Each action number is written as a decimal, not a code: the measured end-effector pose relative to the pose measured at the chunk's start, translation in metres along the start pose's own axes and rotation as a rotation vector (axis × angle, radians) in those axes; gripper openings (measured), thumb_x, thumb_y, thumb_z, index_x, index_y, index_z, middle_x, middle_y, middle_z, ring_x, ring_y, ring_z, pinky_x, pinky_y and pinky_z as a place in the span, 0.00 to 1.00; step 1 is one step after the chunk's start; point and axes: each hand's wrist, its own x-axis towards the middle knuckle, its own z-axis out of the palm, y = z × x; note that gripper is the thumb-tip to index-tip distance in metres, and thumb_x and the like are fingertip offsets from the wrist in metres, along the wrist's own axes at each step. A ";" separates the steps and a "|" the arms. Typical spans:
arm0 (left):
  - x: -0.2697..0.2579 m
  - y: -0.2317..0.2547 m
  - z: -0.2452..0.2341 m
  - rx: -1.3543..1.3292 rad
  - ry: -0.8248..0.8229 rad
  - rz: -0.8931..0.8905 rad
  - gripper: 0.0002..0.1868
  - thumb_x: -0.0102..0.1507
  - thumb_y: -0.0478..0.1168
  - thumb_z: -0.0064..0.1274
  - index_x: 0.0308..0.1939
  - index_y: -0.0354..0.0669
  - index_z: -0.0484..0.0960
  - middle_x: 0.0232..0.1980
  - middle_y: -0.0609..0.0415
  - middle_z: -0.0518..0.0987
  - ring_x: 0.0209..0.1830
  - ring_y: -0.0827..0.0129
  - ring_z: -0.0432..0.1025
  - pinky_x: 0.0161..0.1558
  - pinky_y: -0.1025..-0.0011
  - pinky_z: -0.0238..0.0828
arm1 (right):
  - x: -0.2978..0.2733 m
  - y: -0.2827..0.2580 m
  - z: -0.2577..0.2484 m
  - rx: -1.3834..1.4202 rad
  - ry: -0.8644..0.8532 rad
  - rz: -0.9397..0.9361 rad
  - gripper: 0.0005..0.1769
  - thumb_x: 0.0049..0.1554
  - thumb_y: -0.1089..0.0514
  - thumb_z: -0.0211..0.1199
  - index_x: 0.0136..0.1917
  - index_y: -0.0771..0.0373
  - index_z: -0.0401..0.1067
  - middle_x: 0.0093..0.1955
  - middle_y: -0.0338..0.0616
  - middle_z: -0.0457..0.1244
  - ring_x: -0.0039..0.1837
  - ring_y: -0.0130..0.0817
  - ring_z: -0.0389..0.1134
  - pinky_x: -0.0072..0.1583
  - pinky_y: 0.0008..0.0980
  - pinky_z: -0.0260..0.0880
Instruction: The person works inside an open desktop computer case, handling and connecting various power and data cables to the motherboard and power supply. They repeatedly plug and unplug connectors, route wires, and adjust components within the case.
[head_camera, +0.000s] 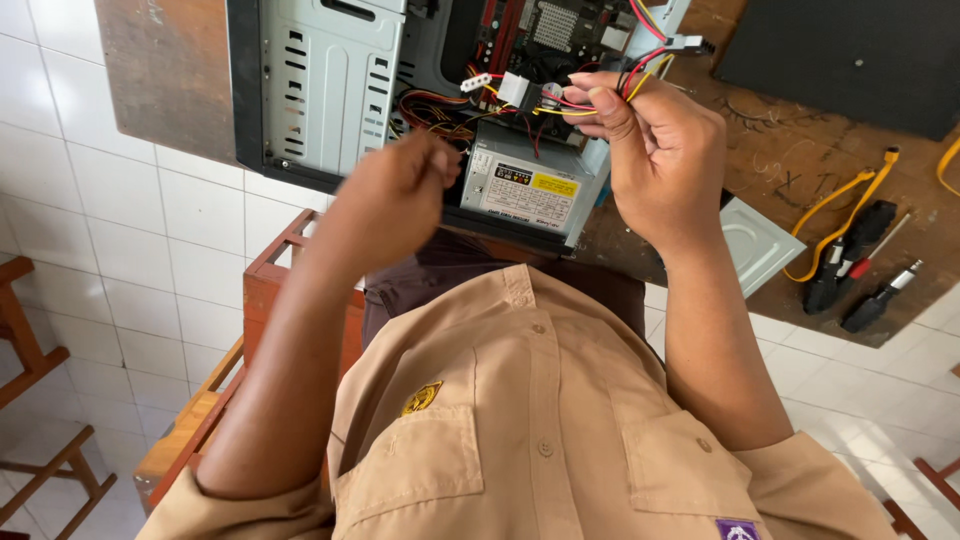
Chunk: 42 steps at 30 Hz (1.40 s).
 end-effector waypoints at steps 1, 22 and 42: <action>0.002 -0.017 0.013 0.004 0.007 -0.004 0.13 0.70 0.38 0.34 0.40 0.40 0.76 0.46 0.49 0.84 0.45 0.60 0.78 0.43 0.62 0.72 | 0.001 -0.001 0.001 0.007 -0.002 -0.005 0.15 0.73 0.62 0.49 0.59 0.77 0.71 0.55 0.64 0.69 0.55 0.52 0.76 0.56 0.39 0.82; -0.011 -0.029 0.100 1.044 0.458 0.169 0.37 0.73 0.72 0.37 0.45 0.39 0.78 0.43 0.44 0.79 0.45 0.45 0.72 0.53 0.56 0.65 | -0.009 0.052 -0.026 -0.268 0.084 -0.337 0.14 0.71 0.60 0.52 0.57 0.69 0.78 0.54 0.53 0.70 0.57 0.48 0.70 0.64 0.45 0.55; 0.004 -0.052 0.073 0.956 0.304 0.061 0.50 0.60 0.88 0.39 0.38 0.39 0.78 0.42 0.44 0.80 0.43 0.45 0.76 0.50 0.54 0.70 | -0.018 0.056 -0.024 -0.299 0.103 -0.239 0.12 0.71 0.61 0.56 0.59 0.69 0.79 0.50 0.50 0.70 0.55 0.46 0.69 0.60 0.38 0.64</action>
